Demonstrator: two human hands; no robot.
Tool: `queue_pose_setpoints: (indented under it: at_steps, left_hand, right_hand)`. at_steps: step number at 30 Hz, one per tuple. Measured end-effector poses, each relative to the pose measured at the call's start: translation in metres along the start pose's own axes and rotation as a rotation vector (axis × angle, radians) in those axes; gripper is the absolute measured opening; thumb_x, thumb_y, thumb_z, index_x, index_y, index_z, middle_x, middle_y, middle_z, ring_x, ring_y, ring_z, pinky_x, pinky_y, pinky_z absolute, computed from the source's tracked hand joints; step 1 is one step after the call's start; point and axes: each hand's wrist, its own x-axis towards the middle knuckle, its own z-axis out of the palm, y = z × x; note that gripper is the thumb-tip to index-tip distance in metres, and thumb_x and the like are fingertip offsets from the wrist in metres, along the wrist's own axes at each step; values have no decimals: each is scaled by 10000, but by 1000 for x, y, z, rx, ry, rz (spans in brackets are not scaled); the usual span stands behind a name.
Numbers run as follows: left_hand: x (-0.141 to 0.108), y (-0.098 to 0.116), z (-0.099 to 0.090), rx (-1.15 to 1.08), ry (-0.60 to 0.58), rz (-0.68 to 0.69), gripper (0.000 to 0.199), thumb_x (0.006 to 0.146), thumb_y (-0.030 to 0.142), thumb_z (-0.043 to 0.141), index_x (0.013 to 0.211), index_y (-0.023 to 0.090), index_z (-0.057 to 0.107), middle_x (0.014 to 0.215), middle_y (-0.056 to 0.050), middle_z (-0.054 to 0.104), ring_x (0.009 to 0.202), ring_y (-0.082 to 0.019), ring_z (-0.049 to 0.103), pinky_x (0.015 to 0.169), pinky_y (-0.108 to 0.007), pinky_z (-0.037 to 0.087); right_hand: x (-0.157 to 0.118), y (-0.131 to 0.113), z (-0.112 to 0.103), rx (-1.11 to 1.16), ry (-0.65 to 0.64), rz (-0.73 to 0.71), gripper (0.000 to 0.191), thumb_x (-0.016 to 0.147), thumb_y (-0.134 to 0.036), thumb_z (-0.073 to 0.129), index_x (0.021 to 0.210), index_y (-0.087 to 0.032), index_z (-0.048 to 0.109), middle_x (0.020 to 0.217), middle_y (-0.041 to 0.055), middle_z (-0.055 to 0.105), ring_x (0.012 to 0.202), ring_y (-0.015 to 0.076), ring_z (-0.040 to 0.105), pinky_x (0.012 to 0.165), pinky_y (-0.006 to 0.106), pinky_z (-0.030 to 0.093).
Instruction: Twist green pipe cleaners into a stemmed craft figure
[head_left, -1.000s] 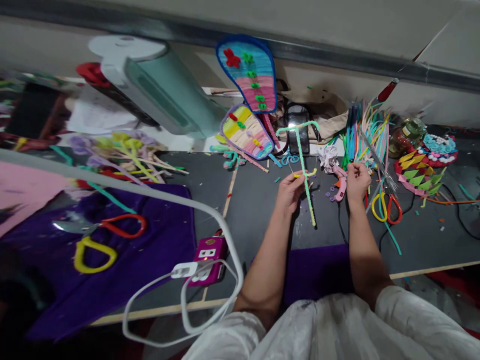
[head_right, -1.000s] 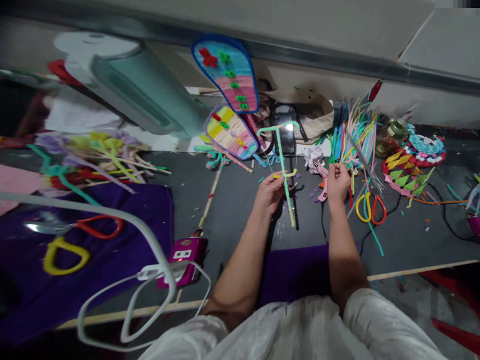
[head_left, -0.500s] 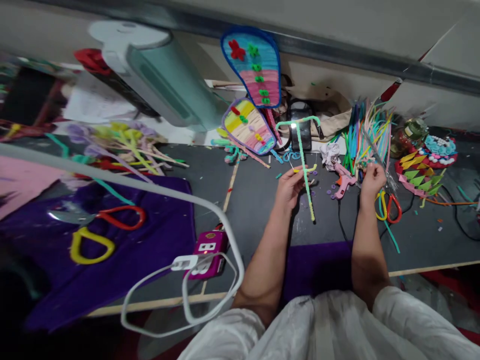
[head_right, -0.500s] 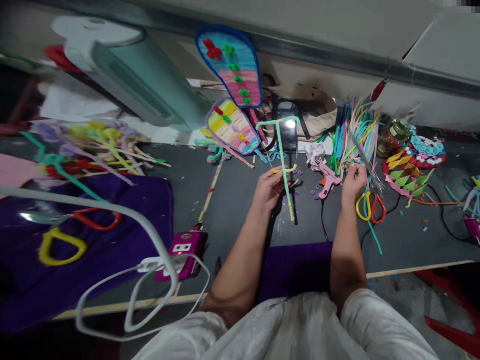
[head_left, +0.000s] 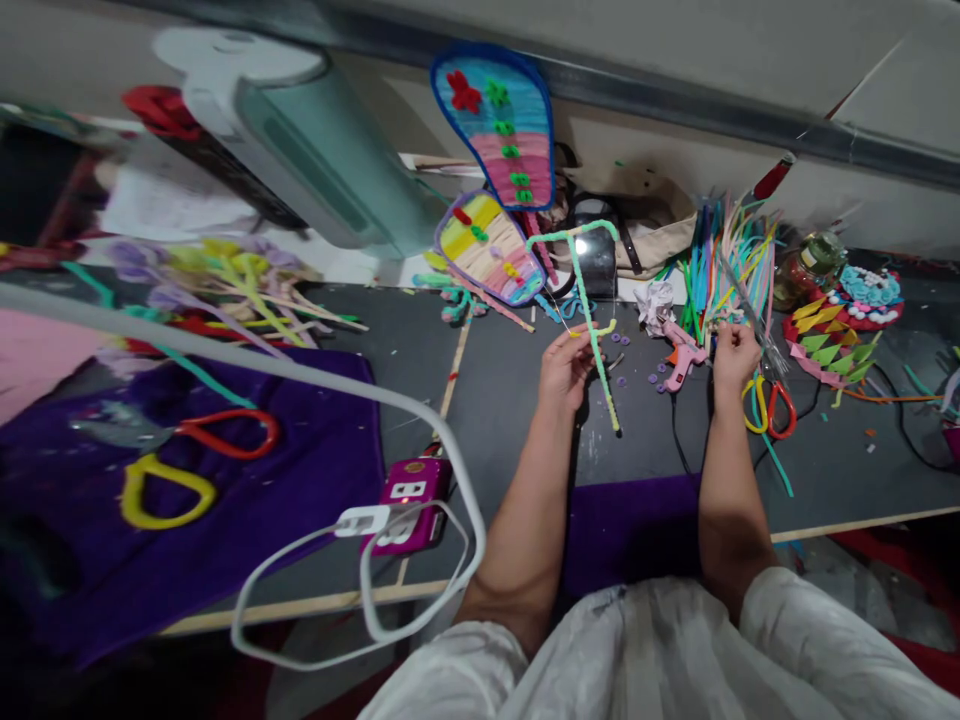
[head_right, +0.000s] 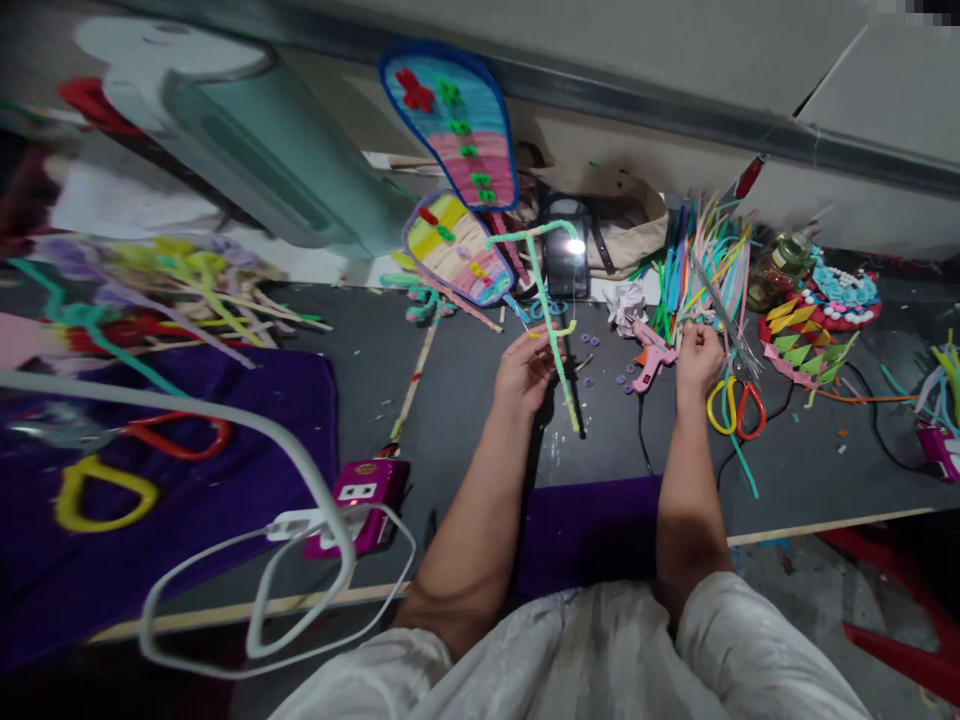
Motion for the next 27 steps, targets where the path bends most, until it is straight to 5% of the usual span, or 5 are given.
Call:
queue_pose_setpoints:
  at_steps: [9, 20, 27]
  left_hand:
    - [3, -1, -3, -42, 28, 17, 305, 600, 262, 811, 880, 157, 752, 717, -9, 701, 562, -88, 588, 554, -215, 520]
    - [4, -2, -4, -19, 26, 5, 312, 604, 255, 801, 896, 156, 750, 716, -6, 698, 562, -91, 589, 550, -217, 522]
    - [4, -2, -3, -22, 24, -6, 289, 612, 247, 802, 882, 156, 751, 709, -8, 694, 566, -97, 588, 553, -223, 512]
  right_hand:
    - [17, 11, -19, -69, 155, 48, 196, 835, -243, 503, 903, -152, 662, 851, 74, 696, 761, 187, 609, 750, 287, 453]
    - [14, 11, -27, -489, -143, 128, 215, 858, -320, 569, 920, -185, 724, 920, 120, 732, 844, 262, 647, 782, 368, 444]
    - [19, 23, -18, -197, -185, 94, 167, 727, -214, 599, 869, -182, 681, 660, 0, 613, 658, 181, 554, 691, 312, 422]
